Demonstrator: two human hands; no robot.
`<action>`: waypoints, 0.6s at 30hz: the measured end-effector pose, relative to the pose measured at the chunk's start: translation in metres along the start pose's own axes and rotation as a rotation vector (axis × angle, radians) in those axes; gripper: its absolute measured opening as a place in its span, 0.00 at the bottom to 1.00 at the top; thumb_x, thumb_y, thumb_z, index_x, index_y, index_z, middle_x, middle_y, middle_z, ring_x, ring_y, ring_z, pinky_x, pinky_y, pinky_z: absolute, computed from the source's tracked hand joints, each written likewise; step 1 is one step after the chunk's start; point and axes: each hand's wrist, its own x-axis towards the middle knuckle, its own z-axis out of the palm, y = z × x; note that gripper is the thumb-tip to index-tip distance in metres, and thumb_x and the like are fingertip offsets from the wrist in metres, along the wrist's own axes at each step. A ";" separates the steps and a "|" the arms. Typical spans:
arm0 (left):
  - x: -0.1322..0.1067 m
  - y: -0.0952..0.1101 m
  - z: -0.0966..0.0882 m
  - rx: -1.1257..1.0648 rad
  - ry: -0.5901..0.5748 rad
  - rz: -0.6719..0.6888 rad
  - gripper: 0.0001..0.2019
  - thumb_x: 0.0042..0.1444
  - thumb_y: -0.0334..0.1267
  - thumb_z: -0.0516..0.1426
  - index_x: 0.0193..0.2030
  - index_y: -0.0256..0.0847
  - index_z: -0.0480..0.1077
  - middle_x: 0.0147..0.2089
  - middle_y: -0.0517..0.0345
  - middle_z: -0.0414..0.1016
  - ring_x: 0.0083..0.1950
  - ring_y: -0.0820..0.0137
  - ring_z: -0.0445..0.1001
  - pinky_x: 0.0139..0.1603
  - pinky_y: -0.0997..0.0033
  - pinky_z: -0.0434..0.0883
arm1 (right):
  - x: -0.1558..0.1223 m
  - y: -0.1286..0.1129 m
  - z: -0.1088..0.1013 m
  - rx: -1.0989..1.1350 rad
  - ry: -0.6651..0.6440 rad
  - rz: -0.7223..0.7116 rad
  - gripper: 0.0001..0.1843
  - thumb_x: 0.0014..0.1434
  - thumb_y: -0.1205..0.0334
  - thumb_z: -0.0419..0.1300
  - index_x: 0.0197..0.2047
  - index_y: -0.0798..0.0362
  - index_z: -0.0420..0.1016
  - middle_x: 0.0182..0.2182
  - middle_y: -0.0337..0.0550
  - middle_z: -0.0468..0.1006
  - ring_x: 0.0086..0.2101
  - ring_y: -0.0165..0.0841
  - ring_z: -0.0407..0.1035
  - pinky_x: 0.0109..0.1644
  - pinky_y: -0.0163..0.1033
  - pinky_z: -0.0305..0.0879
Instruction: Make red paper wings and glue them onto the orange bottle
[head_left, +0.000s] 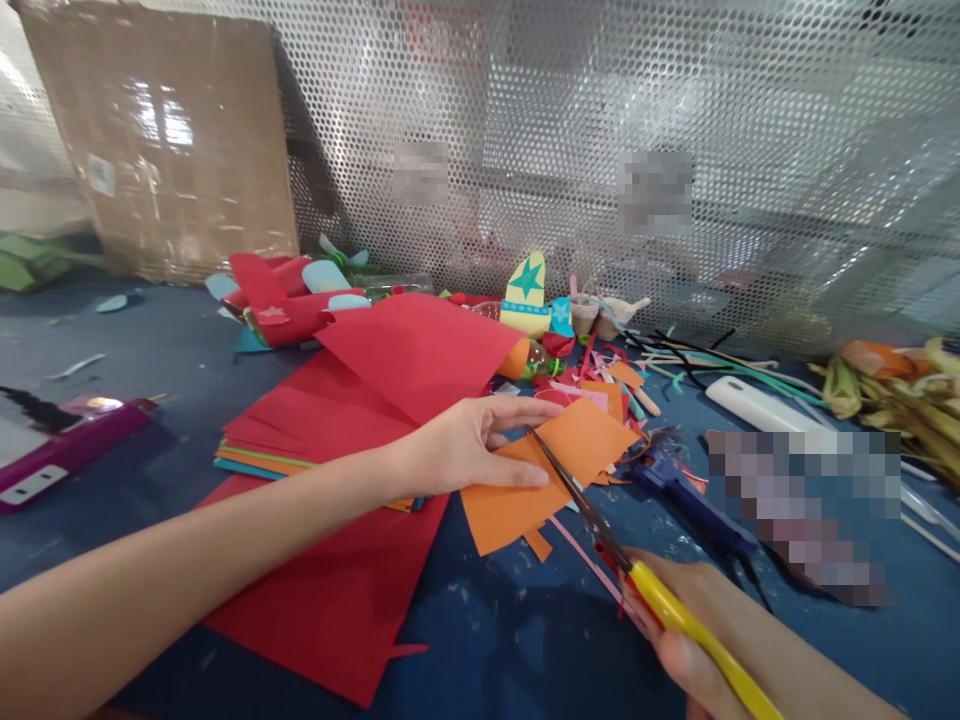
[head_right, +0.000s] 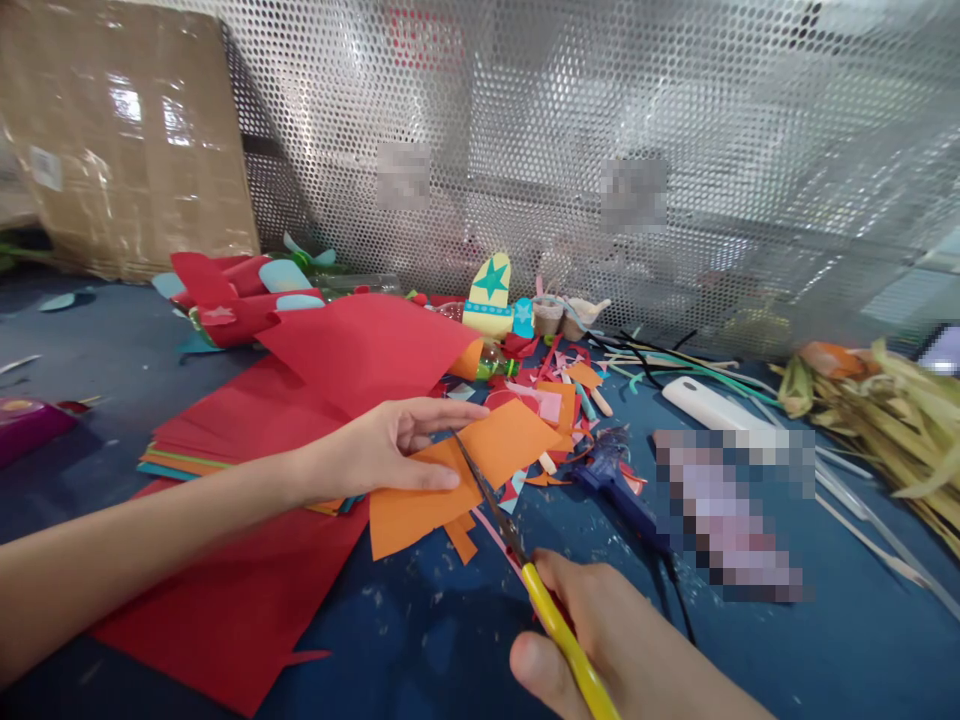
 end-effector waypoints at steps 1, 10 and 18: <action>0.000 0.000 0.000 0.002 -0.003 -0.005 0.28 0.46 0.35 0.66 0.56 0.47 0.68 0.63 0.54 0.66 0.67 0.61 0.59 0.60 0.64 0.61 | 0.000 -0.002 -0.001 0.037 -0.019 0.028 0.36 0.44 0.21 0.45 0.25 0.50 0.55 0.20 0.33 0.53 0.23 0.28 0.45 0.23 0.35 0.38; 0.000 -0.003 -0.002 0.012 -0.020 -0.030 0.30 0.46 0.37 0.66 0.57 0.47 0.67 0.63 0.53 0.67 0.66 0.60 0.60 0.59 0.64 0.61 | 0.002 0.011 -0.003 0.008 -0.042 -0.020 0.34 0.48 0.24 0.46 0.25 0.50 0.53 0.21 0.30 0.47 0.22 0.27 0.40 0.23 0.35 0.38; 0.001 -0.003 -0.002 0.075 -0.045 -0.030 0.32 0.45 0.38 0.67 0.59 0.48 0.65 0.65 0.55 0.63 0.68 0.60 0.56 0.58 0.66 0.63 | 0.004 0.020 -0.001 -0.067 -0.036 -0.080 0.33 0.52 0.25 0.42 0.26 0.50 0.55 0.22 0.31 0.50 0.23 0.28 0.42 0.23 0.35 0.42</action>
